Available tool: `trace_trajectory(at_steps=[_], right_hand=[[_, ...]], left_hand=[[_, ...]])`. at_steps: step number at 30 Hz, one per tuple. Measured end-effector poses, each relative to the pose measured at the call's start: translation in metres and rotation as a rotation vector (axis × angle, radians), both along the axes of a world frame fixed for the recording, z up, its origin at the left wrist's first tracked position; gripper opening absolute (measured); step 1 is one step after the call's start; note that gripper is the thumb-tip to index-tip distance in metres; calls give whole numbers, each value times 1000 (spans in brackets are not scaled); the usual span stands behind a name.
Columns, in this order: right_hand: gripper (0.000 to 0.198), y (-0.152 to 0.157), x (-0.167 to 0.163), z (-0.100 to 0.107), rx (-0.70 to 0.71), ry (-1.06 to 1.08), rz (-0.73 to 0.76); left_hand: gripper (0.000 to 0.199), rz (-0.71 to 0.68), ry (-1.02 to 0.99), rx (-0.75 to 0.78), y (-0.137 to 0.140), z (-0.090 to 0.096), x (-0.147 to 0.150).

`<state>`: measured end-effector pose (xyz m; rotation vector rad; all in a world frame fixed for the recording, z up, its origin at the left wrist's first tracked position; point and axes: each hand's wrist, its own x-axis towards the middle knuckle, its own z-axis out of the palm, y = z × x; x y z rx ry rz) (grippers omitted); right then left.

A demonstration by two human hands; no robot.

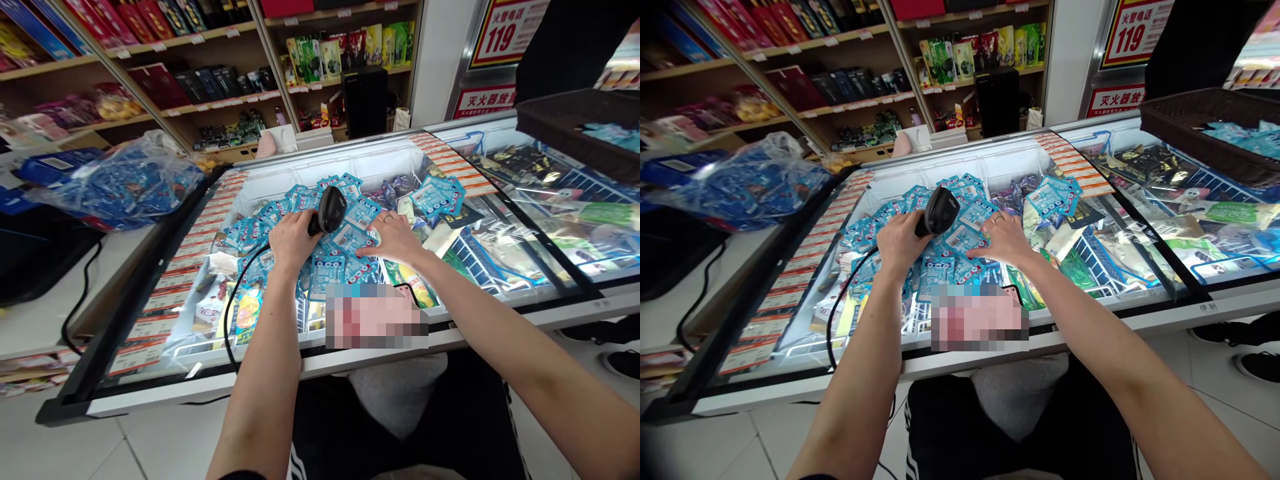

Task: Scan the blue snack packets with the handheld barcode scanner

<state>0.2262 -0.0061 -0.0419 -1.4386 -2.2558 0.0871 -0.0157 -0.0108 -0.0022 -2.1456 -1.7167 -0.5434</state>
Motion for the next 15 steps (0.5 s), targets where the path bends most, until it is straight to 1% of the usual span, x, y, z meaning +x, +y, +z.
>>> trace_trajectory(at_steps=[4, 6, 8, 11, 13, 15], right_hand=[[54, 3, 1, -1, -21, 14, 20], [52, 4, 2, -2, -35, 46, 11], [53, 5, 3, -2, -60, 115, 7], [54, 6, 4, -1, -133, 252, 28], [50, 8, 5, 0, -169, 325, 36], [42, 11, 8, 1, -161, 365, 7]], left_hand=[[39, -10, 23, 11, 1, -2, -1], [39, -13, 34, 19, 2, -2, -2], [40, -9, 38, 25, 2, -3, -3], [42, 1, 26, 28, 2, -2, -3], [43, 9, 9, 28, 2, -2, -4], [43, 13, -4, 27, 2, -1, -4]])
